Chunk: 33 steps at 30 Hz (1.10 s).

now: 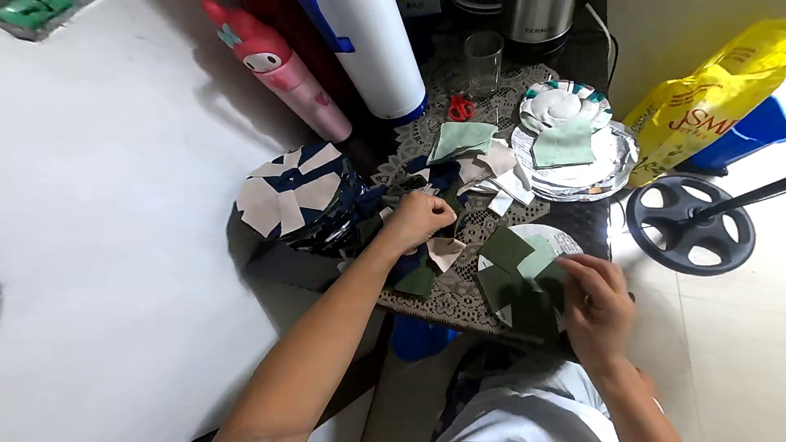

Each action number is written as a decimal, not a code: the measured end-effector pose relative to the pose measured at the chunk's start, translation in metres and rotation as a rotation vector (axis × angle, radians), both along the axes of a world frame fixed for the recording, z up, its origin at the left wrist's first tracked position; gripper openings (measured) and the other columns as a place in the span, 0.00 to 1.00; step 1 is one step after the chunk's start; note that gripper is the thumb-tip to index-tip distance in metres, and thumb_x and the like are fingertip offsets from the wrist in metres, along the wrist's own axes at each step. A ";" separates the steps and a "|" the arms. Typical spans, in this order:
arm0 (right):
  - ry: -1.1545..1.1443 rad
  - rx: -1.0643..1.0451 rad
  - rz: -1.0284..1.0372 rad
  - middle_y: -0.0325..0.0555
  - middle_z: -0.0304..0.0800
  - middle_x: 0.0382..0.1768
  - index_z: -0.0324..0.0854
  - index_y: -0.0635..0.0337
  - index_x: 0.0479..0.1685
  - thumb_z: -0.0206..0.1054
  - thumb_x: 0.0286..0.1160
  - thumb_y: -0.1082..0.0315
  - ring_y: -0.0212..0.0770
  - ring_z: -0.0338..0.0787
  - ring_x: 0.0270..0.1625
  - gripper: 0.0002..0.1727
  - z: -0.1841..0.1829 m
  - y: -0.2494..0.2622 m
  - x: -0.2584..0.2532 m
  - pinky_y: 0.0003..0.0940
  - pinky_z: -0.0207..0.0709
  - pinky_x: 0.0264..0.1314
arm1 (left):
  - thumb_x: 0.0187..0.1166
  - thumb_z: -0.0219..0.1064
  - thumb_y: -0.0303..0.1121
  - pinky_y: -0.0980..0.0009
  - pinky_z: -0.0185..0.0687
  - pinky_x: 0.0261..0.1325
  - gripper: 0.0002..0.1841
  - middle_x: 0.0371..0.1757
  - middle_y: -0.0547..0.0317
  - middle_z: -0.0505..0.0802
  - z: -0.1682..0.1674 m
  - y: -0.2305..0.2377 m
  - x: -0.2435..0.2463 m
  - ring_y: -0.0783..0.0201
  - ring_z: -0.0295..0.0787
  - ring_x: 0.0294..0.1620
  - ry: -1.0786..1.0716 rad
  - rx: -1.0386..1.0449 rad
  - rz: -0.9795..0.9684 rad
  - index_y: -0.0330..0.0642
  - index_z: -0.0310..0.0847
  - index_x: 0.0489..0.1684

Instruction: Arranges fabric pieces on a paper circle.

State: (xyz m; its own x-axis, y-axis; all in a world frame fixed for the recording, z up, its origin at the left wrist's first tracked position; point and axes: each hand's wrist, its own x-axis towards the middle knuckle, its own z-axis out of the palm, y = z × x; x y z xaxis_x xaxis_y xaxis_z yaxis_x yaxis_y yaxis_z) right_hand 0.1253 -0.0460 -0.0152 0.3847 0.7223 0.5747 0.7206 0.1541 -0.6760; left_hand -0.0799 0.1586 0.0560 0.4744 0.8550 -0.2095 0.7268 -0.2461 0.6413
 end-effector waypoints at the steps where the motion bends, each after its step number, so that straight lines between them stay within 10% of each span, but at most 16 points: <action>1: -0.034 -0.067 0.023 0.51 0.94 0.47 0.94 0.56 0.47 0.62 0.76 0.72 0.53 0.89 0.56 0.13 0.011 0.009 -0.008 0.51 0.78 0.58 | 0.83 0.70 0.30 0.63 0.79 0.40 0.09 0.28 0.59 0.91 0.000 0.000 -0.001 0.69 0.83 0.31 -0.017 -0.008 -0.007 0.41 0.93 0.31; 9: -0.012 -0.638 0.246 0.55 0.91 0.54 0.95 0.55 0.46 0.71 0.78 0.57 0.60 0.83 0.65 0.13 0.053 0.109 -0.056 0.60 0.71 0.63 | 0.81 0.71 0.29 0.64 0.83 0.41 0.08 0.29 0.58 0.92 -0.012 0.004 -0.008 0.68 0.86 0.31 -0.118 -0.100 0.020 0.40 0.92 0.32; 21: 0.003 -0.668 0.226 0.53 0.92 0.49 0.94 0.58 0.42 0.70 0.78 0.65 0.59 0.83 0.62 0.09 0.043 0.126 -0.059 0.60 0.70 0.63 | 0.81 0.70 0.29 0.71 0.78 0.35 0.08 0.26 0.61 0.89 -0.017 0.007 -0.015 0.72 0.82 0.27 -0.230 -0.061 0.020 0.39 0.90 0.32; 28: 0.184 -0.566 0.264 0.52 0.93 0.47 0.93 0.58 0.44 0.70 0.77 0.65 0.57 0.85 0.59 0.09 0.045 0.127 -0.043 0.62 0.71 0.62 | 0.93 0.50 0.32 0.63 0.83 0.51 0.13 0.45 0.53 0.86 -0.012 0.000 -0.012 0.65 0.84 0.44 -0.548 -0.262 0.326 0.35 0.78 0.58; 33: 0.616 -0.477 0.427 0.34 0.79 0.23 0.83 0.58 0.33 0.65 0.79 0.71 0.26 0.76 0.26 0.06 0.058 0.129 -0.034 0.25 0.69 0.30 | 0.93 0.49 0.35 0.66 0.86 0.51 0.14 0.47 0.58 0.87 0.008 -0.002 -0.028 0.69 0.86 0.46 -0.613 -0.173 0.477 0.39 0.78 0.62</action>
State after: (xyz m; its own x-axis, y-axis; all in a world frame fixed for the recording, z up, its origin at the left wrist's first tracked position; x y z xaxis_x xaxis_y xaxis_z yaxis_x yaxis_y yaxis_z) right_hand 0.0913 0.0828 0.0427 0.1691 0.9846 -0.0441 0.1534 -0.0705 -0.9857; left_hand -0.1075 0.1562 0.0642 0.1386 0.9743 -0.1778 0.2339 0.1422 0.9618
